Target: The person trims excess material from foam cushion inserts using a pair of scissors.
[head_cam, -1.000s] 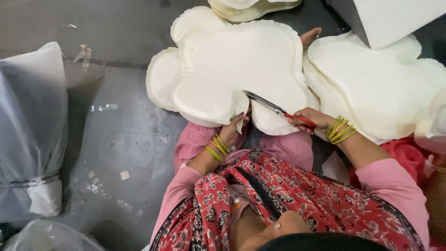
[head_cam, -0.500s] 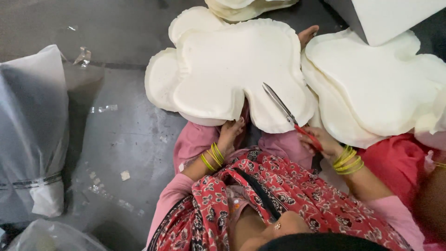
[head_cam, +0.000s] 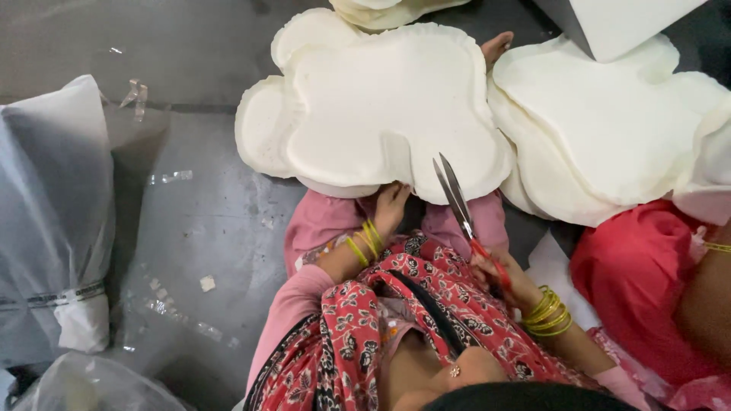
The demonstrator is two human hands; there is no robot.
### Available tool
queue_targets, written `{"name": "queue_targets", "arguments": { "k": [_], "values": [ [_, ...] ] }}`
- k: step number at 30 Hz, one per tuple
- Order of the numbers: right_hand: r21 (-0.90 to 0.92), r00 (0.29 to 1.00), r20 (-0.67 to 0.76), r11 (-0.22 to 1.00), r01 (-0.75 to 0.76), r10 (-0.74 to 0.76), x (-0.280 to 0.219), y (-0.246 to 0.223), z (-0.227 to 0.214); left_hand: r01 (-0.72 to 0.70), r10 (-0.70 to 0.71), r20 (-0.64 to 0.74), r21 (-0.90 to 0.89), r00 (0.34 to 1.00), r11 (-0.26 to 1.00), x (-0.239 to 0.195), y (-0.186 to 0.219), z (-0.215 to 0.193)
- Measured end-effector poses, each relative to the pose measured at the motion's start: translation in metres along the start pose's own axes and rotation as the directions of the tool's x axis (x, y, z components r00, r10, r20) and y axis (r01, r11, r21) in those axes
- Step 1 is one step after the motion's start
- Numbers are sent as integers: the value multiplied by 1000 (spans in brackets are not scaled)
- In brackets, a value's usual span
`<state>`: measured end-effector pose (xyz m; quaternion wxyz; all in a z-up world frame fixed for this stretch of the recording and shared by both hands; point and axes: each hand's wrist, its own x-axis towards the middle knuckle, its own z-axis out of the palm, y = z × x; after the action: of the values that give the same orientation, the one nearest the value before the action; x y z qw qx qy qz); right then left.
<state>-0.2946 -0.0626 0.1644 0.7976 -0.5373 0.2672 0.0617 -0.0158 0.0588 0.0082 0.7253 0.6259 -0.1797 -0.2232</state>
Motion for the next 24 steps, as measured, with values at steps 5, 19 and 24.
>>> {"name": "queue_targets", "arguments": {
  "k": [5,19,24],
  "values": [
    [-75,996,-84,997,-33,27,1,21,-16,-259,198,236,265,951,929,-52,145,-84],
    [-268,770,-466,899,347,-436,154,-6,-34,434,-433,111,-449,895,782,121,107,-209],
    [-411,580,-389,698,586,-716,139,-79,-52,57,-48,32,-543,998,838,69,175,-117]
  ]
}}
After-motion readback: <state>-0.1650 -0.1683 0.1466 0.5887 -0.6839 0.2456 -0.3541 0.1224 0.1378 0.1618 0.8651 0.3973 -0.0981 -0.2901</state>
